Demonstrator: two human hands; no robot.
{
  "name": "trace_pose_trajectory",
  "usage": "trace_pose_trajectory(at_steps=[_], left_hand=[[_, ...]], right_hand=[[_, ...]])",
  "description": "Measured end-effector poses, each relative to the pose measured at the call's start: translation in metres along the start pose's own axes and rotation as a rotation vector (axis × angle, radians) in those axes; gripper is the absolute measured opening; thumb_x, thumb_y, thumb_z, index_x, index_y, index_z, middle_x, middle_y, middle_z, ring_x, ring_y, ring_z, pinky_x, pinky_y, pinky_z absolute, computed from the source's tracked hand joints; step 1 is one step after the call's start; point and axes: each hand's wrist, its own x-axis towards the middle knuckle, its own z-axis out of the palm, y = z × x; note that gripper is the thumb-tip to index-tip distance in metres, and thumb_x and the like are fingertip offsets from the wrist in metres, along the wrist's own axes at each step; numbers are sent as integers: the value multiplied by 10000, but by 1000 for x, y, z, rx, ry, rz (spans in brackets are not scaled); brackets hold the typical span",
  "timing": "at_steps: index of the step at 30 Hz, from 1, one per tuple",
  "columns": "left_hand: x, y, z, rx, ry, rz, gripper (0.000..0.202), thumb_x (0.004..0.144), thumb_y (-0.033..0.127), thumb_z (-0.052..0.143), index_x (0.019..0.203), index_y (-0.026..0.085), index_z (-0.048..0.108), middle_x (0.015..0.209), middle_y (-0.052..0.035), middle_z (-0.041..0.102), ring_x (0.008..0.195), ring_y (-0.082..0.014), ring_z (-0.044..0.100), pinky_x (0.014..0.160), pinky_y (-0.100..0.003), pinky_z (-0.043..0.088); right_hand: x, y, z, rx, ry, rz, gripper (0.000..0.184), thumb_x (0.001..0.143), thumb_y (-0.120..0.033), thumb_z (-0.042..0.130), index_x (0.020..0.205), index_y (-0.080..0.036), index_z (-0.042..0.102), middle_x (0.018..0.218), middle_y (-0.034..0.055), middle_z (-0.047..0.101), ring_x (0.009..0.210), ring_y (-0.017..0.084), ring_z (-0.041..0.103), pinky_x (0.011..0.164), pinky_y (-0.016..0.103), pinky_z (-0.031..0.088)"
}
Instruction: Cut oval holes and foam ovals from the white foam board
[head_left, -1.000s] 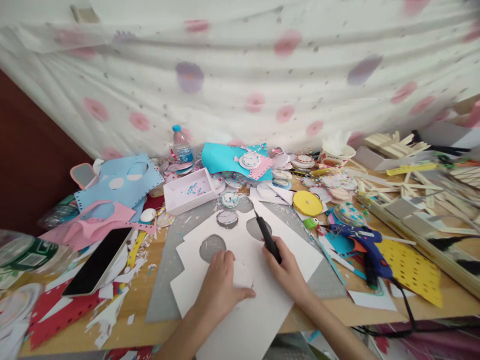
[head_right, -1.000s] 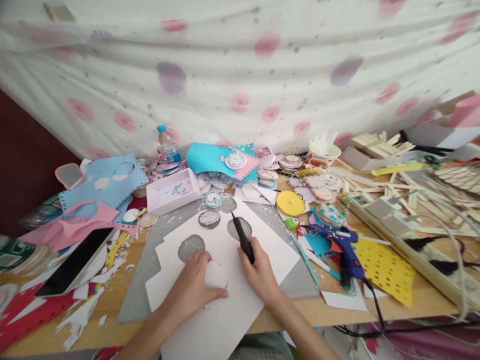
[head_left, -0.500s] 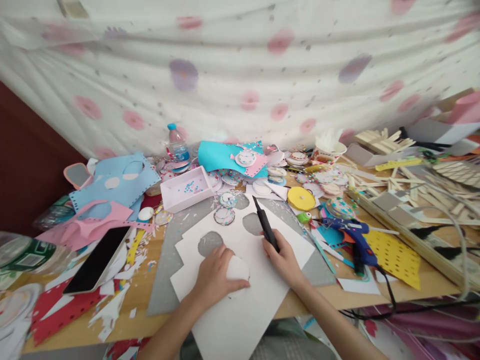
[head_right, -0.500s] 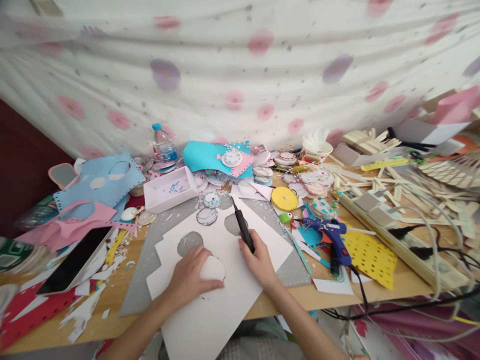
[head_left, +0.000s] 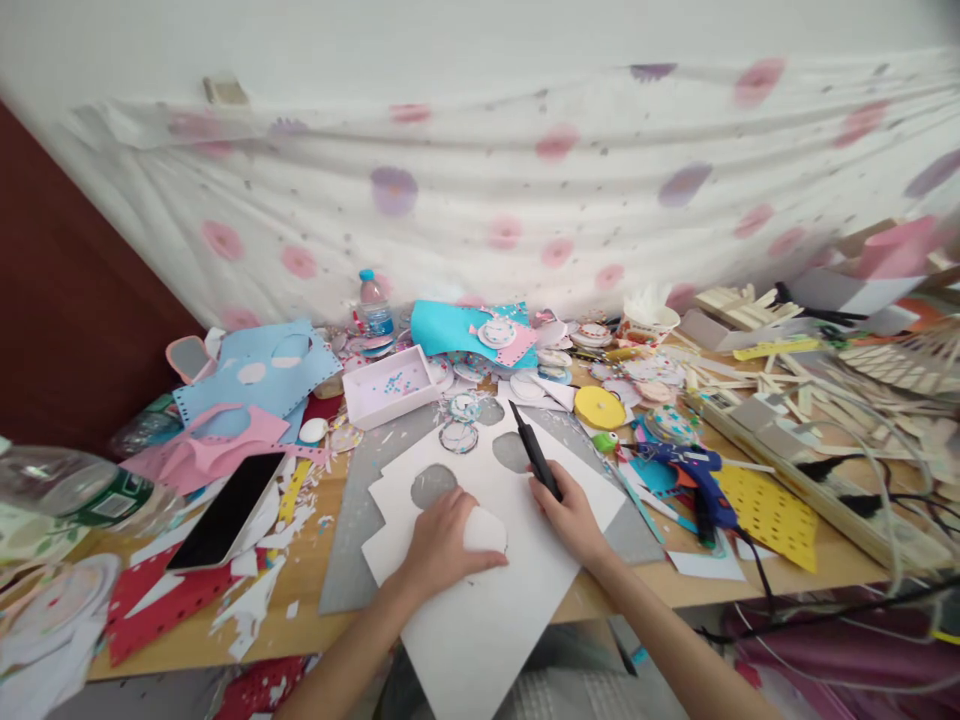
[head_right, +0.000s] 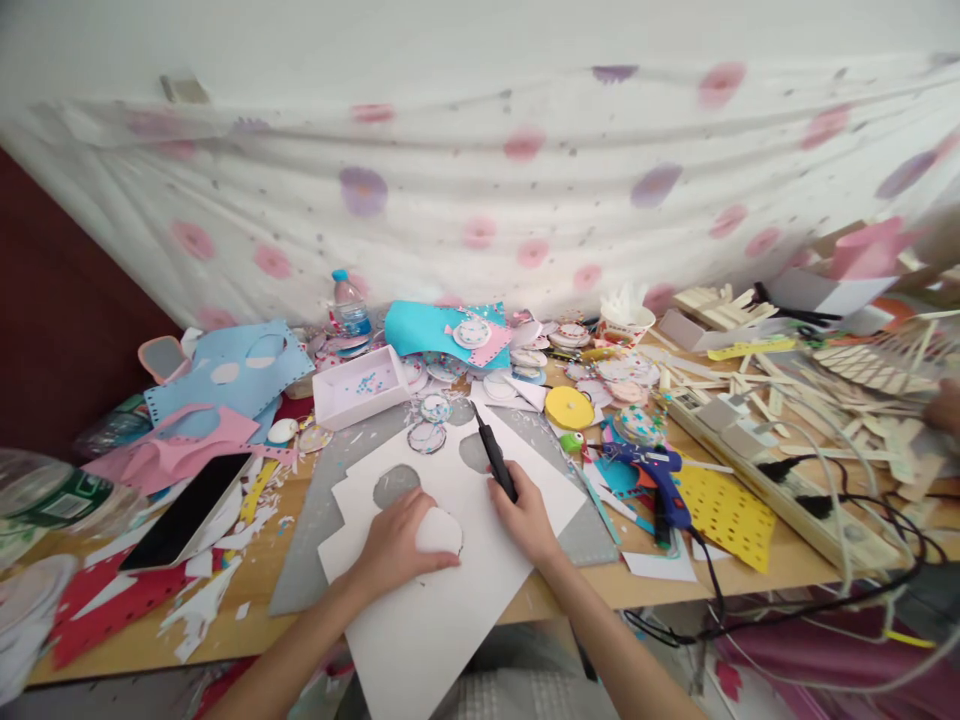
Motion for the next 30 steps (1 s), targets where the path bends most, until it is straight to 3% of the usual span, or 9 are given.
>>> trace_pose_trajectory(at_steps=[6, 10, 15, 19, 30], left_hand=[[0, 0, 0, -16, -27, -1, 579, 652, 639, 727, 994, 200, 568, 1060, -72, 612, 1023, -297, 568, 849, -387, 428], [3, -4, -13, -47, -111, 26, 477, 733, 508, 700, 1081, 210, 568, 1147, -72, 617, 1051, -279, 584, 870, -364, 427], [17, -12, -34, -76, -283, 107, 539, 558, 435, 828, 1009, 229, 616, 1069, -35, 655, 983, -263, 616, 818, -314, 443], [28, -15, -40, -76, -359, 134, 509, 541, 462, 823, 958, 245, 629, 993, -19, 664, 933, -262, 618, 768, -300, 436], [24, -26, -34, -206, -371, 133, 440, 651, 484, 779, 989, 250, 624, 1009, -16, 671, 958, -254, 613, 812, -319, 419]], right_hand=[[0, 2, 0, -7, -1, -8, 261, 871, -354, 492, 1016, -167, 601, 668, -17, 556, 611, 185, 511, 601, 297, 413], [-1, -1, 1, 0, 5, -9, 272, 860, -354, 494, 1027, -166, 599, 628, -28, 536, 583, 183, 502, 583, 295, 412], [-2, -5, 2, 7, 10, -28, 275, 856, -370, 488, 1006, -170, 603, 611, -26, 531, 562, 184, 506, 561, 295, 425], [-2, -4, 2, 3, 14, -23, 285, 857, -380, 490, 1014, -173, 608, 627, -23, 540, 577, 187, 507, 569, 298, 423], [-4, -4, -1, -10, 13, 87, 261, 902, -383, 492, 1057, -191, 577, 610, -44, 481, 571, 168, 486, 568, 282, 397]])
